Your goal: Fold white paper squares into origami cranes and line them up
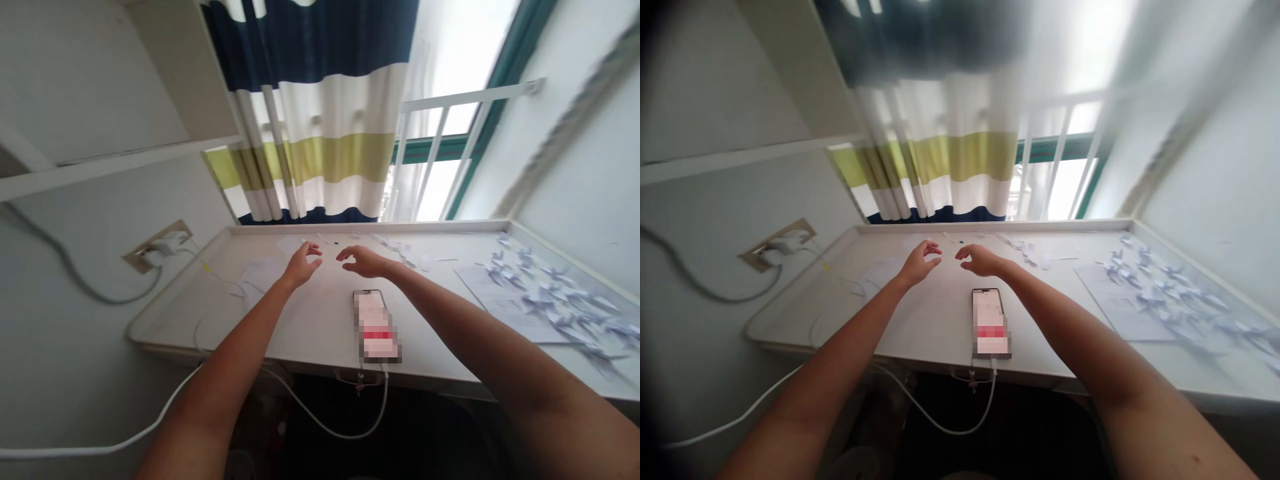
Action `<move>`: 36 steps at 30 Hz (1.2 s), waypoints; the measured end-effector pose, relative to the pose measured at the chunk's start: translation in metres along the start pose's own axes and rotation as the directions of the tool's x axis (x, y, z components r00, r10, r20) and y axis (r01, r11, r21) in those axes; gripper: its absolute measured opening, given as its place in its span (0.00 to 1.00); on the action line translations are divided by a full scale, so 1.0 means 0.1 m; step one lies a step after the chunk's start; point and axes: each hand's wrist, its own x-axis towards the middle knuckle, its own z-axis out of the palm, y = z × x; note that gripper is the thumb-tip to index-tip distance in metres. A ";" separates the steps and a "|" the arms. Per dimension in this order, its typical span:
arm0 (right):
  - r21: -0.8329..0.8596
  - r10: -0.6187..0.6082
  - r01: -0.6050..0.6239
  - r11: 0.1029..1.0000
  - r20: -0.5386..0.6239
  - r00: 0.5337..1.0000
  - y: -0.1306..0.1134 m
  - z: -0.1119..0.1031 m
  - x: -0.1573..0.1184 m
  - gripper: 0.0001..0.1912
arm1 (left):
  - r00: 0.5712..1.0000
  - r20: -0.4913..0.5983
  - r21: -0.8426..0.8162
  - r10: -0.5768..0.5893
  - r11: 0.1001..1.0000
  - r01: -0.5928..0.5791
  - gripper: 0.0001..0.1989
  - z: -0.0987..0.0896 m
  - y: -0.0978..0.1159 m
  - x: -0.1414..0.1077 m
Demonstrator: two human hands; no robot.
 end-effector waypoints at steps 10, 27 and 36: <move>-0.320 -0.391 0.469 0.823 0.278 0.877 -1.11 1.30 1.08 0.28 | 0.976 0.046 0.491 -0.211 0.856 0.162 0.27 -1.58 -0.57 -0.92; -0.544 -0.498 0.553 0.632 0.262 0.827 -1.21 1.20 1.05 0.17 | 0.989 0.036 0.470 -0.145 0.876 0.112 0.38 -1.56 -0.58 -0.99; 0.095 -0.235 0.268 0.959 -0.264 0.935 -1.16 0.03 0.73 0.15 | 0.994 -0.020 -0.382 -0.106 0.920 0.090 0.27 -1.22 0.08 -0.54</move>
